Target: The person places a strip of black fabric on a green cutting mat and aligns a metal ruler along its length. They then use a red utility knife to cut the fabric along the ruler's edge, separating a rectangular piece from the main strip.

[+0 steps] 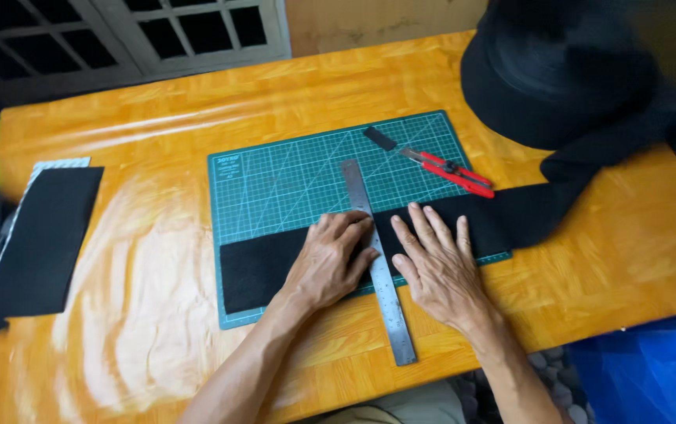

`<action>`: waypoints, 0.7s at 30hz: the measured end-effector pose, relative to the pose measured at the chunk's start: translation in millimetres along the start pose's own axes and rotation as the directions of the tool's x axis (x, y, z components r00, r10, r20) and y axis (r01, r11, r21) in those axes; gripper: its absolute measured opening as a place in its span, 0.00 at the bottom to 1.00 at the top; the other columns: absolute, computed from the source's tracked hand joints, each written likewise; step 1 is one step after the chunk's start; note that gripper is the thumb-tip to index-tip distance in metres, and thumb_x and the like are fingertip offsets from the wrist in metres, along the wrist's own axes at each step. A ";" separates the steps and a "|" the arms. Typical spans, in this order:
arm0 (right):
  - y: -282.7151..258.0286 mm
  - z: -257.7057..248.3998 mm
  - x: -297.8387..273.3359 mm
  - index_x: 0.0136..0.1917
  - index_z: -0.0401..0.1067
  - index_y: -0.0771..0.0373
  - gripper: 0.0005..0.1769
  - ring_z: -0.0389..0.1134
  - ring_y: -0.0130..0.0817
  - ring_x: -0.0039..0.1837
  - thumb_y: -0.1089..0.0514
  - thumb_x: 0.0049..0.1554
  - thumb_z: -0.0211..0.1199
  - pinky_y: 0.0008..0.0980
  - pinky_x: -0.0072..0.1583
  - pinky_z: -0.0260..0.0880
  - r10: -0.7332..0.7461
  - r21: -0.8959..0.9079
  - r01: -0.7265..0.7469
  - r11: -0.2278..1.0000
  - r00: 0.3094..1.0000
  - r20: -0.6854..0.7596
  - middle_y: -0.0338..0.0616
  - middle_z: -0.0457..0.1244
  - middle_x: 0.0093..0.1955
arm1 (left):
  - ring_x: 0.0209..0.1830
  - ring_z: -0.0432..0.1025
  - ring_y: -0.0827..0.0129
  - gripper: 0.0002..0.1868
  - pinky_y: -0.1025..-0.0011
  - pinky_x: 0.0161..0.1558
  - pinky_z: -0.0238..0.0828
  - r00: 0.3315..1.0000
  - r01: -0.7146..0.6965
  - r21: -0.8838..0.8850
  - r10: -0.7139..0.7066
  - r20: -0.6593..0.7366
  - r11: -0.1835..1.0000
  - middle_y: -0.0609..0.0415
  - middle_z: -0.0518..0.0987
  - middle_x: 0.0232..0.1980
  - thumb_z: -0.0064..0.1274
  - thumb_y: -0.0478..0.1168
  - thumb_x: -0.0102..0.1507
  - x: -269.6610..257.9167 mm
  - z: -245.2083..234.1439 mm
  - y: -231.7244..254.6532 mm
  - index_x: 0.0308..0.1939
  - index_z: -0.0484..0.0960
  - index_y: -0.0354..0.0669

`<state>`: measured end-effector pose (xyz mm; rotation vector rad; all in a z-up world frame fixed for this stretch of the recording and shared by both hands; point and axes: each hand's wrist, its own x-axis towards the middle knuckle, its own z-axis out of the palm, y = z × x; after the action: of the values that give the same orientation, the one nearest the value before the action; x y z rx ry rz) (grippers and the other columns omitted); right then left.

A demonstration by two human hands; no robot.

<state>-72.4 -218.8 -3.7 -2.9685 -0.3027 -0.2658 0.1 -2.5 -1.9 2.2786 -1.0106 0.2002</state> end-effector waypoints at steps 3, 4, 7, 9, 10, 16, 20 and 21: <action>1.2 1.5 -0.5 0.83 0.51 0.43 0.32 0.43 0.50 0.84 0.39 0.68 0.39 0.74 0.75 0.32 -0.016 0.000 0.016 1.000 1.000 -0.017 0.47 0.42 0.86 | 0.62 0.68 0.52 0.23 0.60 0.52 0.68 1.000 0.015 -0.004 -0.015 0.003 1.000 0.51 0.74 0.63 0.53 0.50 0.66 1.3 -2.4 4.3 0.62 0.77 0.45; 0.4 1.5 -1.1 0.83 0.51 0.43 0.32 0.43 0.50 0.84 0.39 0.68 0.39 0.74 0.75 0.32 -0.018 0.006 0.018 1.000 1.000 -0.017 0.47 0.42 0.86 | 0.62 0.68 0.52 0.23 0.60 0.52 0.68 1.000 0.019 0.000 -0.019 0.006 1.000 0.51 0.74 0.63 0.53 0.50 0.66 2.4 -3.4 5.1 0.62 0.77 0.45; -4.7 -4.4 -1.4 0.81 0.55 0.42 0.30 0.42 0.56 0.84 0.40 0.67 0.40 0.77 0.74 0.31 -0.044 -0.004 0.044 0.999 0.998 -0.040 0.52 0.42 0.86 | 0.62 0.69 0.51 0.23 0.59 0.52 0.68 0.999 0.032 -0.015 -0.032 0.000 0.999 0.50 0.75 0.63 0.53 0.48 0.66 1.3 -2.6 6.5 0.62 0.77 0.43; -11.9 -15.6 1.9 0.79 0.58 0.51 0.30 0.39 0.58 0.85 0.40 0.69 0.40 0.79 0.73 0.26 -0.055 0.020 0.057 0.998 0.995 -0.089 0.54 0.40 0.87 | 0.62 0.68 0.52 0.23 0.60 0.53 0.68 1.000 0.025 -0.005 -0.025 -0.009 1.000 0.51 0.75 0.63 0.53 0.49 0.66 1.5 -0.3 4.1 0.62 0.77 0.44; -17.5 -18.3 4.8 0.79 0.58 0.51 0.30 0.39 0.58 0.85 0.40 0.69 0.40 0.79 0.73 0.26 -0.064 0.019 0.066 0.998 0.994 -0.089 0.54 0.40 0.87 | 0.62 0.68 0.52 0.23 0.60 0.53 0.68 0.999 0.030 -0.003 -0.030 -0.016 1.000 0.51 0.75 0.63 0.53 0.49 0.66 1.1 0.4 3.1 0.62 0.77 0.44; -30.1 -0.2 7.1 0.78 0.56 0.61 0.35 0.44 0.52 0.83 0.37 0.68 0.44 0.77 0.75 0.27 -0.115 0.004 0.116 0.993 0.990 -0.079 0.54 0.45 0.85 | 0.61 0.68 0.53 0.24 0.59 0.53 0.68 0.999 0.031 0.008 -0.031 -0.013 1.000 0.53 0.75 0.63 0.53 0.49 0.65 1.5 -0.6 5.4 0.64 0.77 0.47; -22.9 -0.5 4.9 0.79 0.53 0.65 0.40 0.45 0.56 0.83 0.36 0.67 0.46 0.74 0.76 0.31 -0.027 0.157 0.024 0.987 0.999 0.023 0.60 0.44 0.84 | 0.61 0.69 0.53 0.23 0.60 0.53 0.68 0.999 0.042 -0.009 -0.042 -0.019 0.999 0.52 0.76 0.63 0.53 0.47 0.65 2.7 -3.2 6.1 0.63 0.78 0.46; -22.0 -3.5 1.0 0.80 0.52 0.67 0.41 0.45 0.58 0.83 0.35 0.67 0.47 0.73 0.76 0.31 0.002 0.208 -0.009 0.978 0.999 0.034 0.63 0.44 0.84 | 0.61 0.69 0.54 0.23 0.60 0.52 0.68 0.999 0.045 -0.012 -0.045 -0.014 0.999 0.53 0.76 0.62 0.52 0.47 0.66 1.6 -2.5 6.6 0.63 0.78 0.46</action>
<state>-76.6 -197.9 2.7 -2.7691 -0.3063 -0.1714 -3.2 -5.3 3.8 2.2834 -0.9497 0.1905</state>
